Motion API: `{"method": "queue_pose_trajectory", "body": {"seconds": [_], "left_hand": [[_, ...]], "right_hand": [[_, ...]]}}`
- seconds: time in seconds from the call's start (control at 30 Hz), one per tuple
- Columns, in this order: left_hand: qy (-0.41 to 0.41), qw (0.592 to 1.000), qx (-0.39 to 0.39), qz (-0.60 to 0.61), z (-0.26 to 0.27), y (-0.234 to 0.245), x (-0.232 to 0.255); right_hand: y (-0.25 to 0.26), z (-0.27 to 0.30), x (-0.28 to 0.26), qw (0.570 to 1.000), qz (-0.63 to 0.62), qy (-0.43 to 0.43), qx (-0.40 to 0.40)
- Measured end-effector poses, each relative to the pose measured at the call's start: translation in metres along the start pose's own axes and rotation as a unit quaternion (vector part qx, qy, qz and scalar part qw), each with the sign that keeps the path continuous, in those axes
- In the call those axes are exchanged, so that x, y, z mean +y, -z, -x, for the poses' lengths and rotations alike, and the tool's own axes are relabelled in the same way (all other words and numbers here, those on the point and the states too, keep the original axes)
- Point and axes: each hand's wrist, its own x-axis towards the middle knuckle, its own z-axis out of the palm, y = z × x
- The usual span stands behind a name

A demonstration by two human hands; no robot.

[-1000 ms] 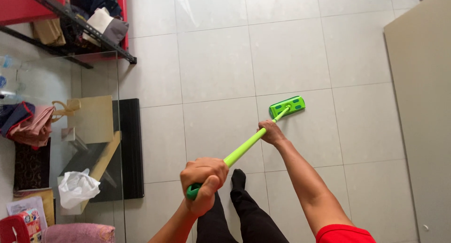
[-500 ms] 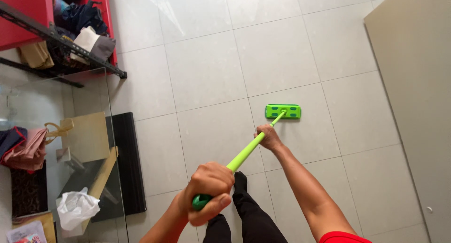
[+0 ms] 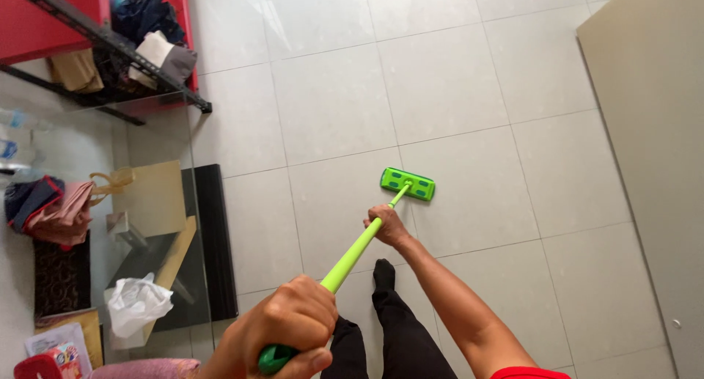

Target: Mop the tiled floor using a flat mop.

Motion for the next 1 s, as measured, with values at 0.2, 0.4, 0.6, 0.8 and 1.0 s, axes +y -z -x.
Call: {"method": "queue_pose_trajectory", "body": {"seconds": [0.2,0.4,0.6,0.8,1.0], "left_hand": [[0.008,0.989,-0.145,-0.001,0.057,0.035,-0.001],[-0.041,0.982,-0.185,0.000,0.120,0.063,0.013],[-0.042,0.983,-0.166,-0.062,0.182,0.087,0.026],[-0.061,0.982,-0.175,-0.047,0.237,0.109,0.035],[-0.042,0.990,-0.087,-0.100,0.297,0.115,0.051]], "right_hand": [[-0.052,-0.006,-0.072,0.998,-0.048,-0.027,-0.037],[-0.115,-0.015,-0.130,0.996,-0.069,0.004,-0.049],[-0.178,-0.026,-0.178,0.994,-0.059,0.001,-0.093],[-0.233,-0.033,-0.228,0.987,-0.118,0.065,-0.086],[-0.292,-0.038,-0.272,0.980,-0.137,0.087,-0.114]]}}
